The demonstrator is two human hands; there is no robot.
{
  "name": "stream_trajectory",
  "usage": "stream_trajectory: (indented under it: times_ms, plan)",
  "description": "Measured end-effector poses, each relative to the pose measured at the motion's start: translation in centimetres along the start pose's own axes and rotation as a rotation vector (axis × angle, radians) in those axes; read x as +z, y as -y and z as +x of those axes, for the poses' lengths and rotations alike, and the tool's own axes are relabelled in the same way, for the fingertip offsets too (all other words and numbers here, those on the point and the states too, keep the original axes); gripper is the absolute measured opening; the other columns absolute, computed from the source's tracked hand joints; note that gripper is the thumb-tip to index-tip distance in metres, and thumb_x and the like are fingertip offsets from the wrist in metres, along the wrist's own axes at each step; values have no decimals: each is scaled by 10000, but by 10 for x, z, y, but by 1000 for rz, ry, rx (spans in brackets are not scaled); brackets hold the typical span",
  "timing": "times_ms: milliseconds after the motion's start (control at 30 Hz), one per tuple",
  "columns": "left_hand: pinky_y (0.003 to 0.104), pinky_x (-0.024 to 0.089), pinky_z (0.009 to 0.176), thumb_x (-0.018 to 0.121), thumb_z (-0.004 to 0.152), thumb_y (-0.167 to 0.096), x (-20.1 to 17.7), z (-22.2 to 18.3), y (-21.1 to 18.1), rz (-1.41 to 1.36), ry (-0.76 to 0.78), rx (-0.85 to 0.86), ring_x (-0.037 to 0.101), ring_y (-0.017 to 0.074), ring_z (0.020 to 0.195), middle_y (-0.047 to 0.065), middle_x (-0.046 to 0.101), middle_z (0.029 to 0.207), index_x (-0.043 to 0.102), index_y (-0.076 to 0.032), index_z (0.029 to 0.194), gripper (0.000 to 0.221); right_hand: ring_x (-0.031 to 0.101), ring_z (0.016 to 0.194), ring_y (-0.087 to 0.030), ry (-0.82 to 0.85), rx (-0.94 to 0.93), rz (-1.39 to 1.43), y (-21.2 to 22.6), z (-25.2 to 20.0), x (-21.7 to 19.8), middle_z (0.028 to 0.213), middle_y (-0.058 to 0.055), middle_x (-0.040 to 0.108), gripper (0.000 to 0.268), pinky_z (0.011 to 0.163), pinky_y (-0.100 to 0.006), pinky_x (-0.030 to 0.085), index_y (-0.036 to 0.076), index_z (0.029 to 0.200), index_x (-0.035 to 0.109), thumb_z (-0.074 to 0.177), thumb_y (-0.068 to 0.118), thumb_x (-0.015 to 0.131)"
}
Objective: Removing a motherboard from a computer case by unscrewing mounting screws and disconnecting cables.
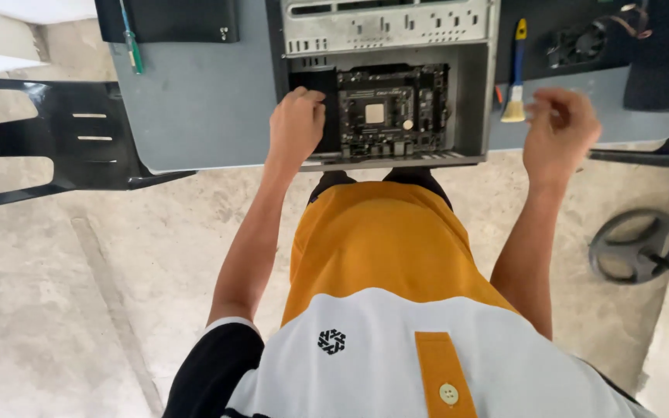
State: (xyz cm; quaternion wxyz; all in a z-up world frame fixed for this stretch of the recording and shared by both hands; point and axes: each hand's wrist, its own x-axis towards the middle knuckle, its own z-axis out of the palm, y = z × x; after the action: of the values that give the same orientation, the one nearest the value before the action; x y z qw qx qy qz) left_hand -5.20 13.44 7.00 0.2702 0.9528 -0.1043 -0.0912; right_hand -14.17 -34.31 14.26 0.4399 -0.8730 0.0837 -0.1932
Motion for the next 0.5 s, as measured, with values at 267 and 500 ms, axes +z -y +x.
stream_trajectory:
  times_ms: [267, 500]
  plan:
    - [449, 626, 852, 805, 1188, -167, 25, -7, -3, 171, -265, 284, 815, 246, 913, 22, 908, 1053, 974, -137, 1219, 175, 829, 863, -348, 806, 263, -588, -47, 47, 186, 1172, -337, 810, 167, 863, -530, 772, -62, 1250, 881, 1245, 32, 743]
    - [503, 754, 852, 851, 1071, -45, 61, 15, -35, 135, 20, 79, 843, 368, 1148, 180, 881, 1278, 947, -36, 1135, 116, 907, 844, -456, 1019, 393, -997, -111, 53, 243, 1038, -312, 895, 187, 670, -542, 779, -81, 1118, 918, 1181, -94, 743]
